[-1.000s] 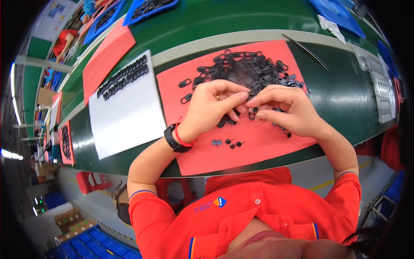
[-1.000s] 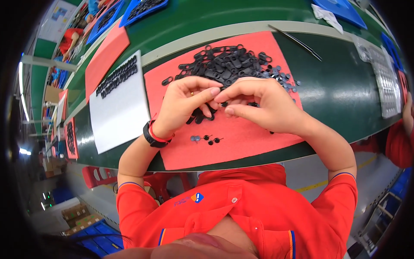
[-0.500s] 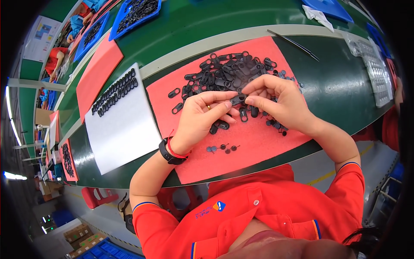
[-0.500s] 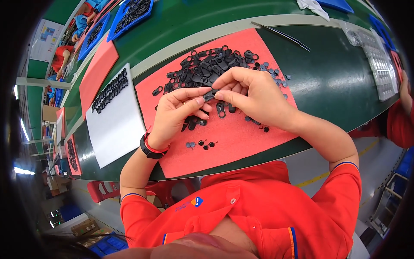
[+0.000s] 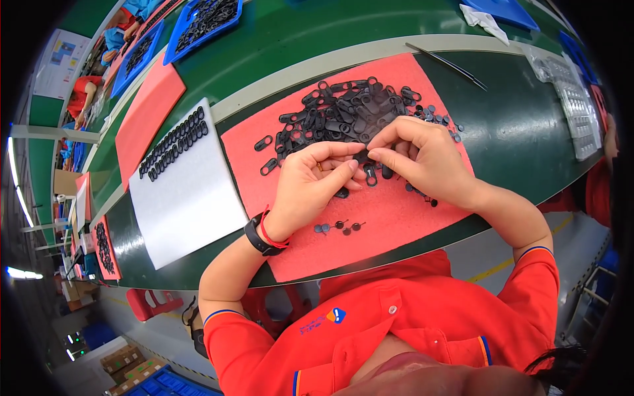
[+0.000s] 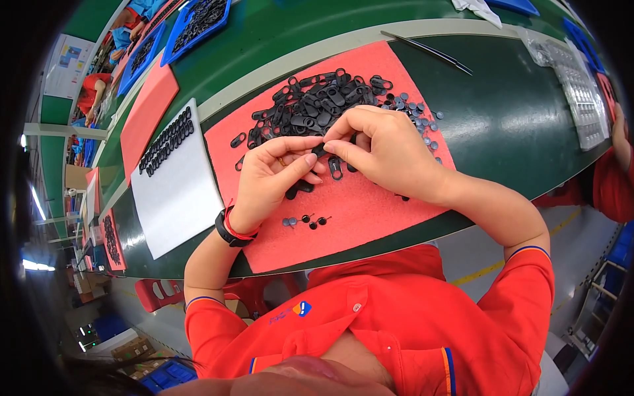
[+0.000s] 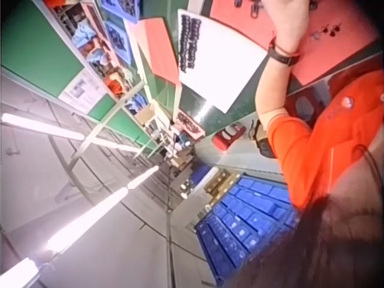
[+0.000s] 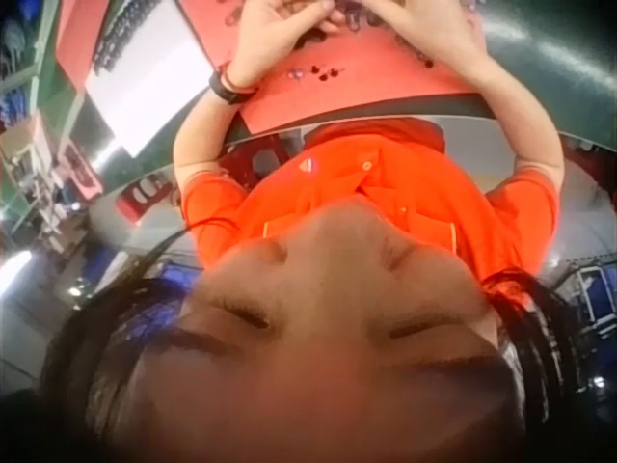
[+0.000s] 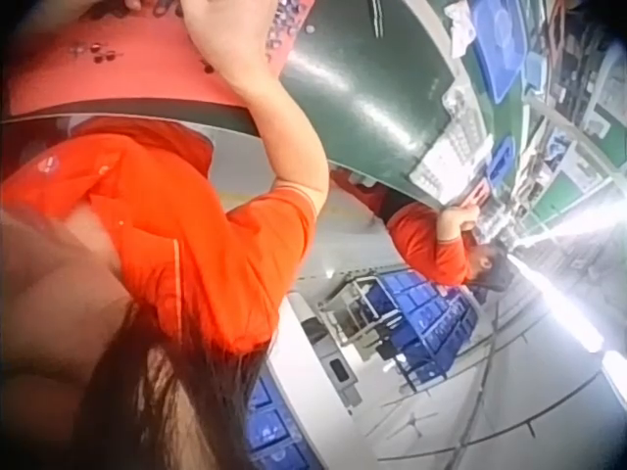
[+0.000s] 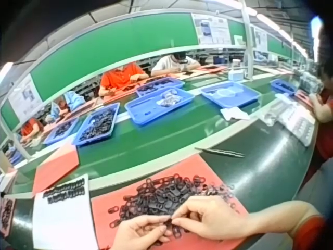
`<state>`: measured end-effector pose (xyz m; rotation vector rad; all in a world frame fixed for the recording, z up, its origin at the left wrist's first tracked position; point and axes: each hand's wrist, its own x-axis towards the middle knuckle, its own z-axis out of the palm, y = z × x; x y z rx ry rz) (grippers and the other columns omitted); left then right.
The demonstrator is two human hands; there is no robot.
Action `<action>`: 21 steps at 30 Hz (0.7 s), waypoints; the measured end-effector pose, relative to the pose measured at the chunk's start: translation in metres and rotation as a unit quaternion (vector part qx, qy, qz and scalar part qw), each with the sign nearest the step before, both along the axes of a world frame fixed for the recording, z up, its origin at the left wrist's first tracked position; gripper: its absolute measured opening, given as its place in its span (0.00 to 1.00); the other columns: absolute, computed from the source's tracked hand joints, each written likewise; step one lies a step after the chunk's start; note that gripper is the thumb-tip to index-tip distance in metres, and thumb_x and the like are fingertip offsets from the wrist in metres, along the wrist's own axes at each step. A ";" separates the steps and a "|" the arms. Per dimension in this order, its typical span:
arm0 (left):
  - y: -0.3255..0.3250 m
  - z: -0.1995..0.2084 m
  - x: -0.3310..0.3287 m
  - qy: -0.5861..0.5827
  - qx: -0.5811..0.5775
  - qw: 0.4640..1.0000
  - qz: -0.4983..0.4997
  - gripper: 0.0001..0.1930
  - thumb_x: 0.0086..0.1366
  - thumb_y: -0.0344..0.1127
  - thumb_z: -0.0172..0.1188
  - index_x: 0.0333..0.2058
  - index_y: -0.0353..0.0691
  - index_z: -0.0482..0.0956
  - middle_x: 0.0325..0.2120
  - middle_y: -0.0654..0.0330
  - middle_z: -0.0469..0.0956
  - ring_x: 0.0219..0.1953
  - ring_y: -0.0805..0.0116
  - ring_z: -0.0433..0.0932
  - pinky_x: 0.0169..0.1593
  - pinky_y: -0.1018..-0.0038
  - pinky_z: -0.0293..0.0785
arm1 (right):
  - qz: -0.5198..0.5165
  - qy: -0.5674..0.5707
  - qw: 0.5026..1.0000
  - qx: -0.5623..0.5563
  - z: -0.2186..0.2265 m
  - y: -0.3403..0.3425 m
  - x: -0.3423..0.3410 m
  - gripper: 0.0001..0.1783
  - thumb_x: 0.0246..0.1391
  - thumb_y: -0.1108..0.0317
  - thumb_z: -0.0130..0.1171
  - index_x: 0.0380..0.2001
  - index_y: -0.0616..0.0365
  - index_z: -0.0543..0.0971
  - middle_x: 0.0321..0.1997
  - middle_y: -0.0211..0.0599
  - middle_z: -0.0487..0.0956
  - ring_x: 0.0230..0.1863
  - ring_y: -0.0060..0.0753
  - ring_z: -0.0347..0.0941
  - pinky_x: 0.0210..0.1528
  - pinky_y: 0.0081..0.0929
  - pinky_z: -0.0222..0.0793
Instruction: The person sorts small black electronic components on a red mat at a factory workstation, using tweezers to pick up and arrange them into a tray.
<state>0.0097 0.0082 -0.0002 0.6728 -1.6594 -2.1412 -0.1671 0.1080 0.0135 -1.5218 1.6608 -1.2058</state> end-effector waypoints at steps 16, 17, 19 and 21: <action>0.007 0.001 -0.001 0.003 -0.008 1.000 0.011 0.12 0.62 0.23 0.53 0.45 0.27 0.72 0.30 0.53 0.79 0.32 0.71 0.79 0.37 0.79 0.78 | -0.012 0.019 1.000 -0.021 -0.009 -0.001 0.003 0.05 0.47 0.75 0.61 0.25 0.62 0.74 0.19 0.26 0.72 0.16 0.12 0.61 0.18 0.15 0.54; 0.008 0.001 -0.001 0.003 -0.008 1.000 0.011 0.12 0.62 0.23 0.53 0.45 0.27 0.72 0.30 0.53 0.79 0.32 0.71 0.79 0.37 0.79 0.78 | -0.014 0.020 0.999 -0.021 -0.009 -0.001 0.004 0.05 0.47 0.75 0.61 0.25 0.62 0.74 0.19 0.26 0.72 0.17 0.12 0.61 0.18 0.15 0.54; 0.008 0.001 -0.002 -0.008 -0.011 1.000 0.017 0.11 0.62 0.24 0.53 0.43 0.27 0.73 0.29 0.54 0.78 0.31 0.72 0.79 0.36 0.79 0.78 | -0.014 0.012 1.000 -0.014 -0.007 0.000 0.005 0.06 0.47 0.74 0.61 0.24 0.62 0.73 0.19 0.27 0.72 0.17 0.12 0.61 0.18 0.15 0.55; 0.008 0.000 -0.002 -0.002 -0.012 1.000 0.022 0.11 0.62 0.24 0.53 0.43 0.27 0.73 0.29 0.55 0.78 0.30 0.72 0.79 0.36 0.79 0.78 | -0.012 0.004 1.000 -0.007 -0.008 -0.001 0.006 0.06 0.47 0.74 0.61 0.24 0.62 0.73 0.20 0.27 0.72 0.17 0.12 0.61 0.18 0.16 0.55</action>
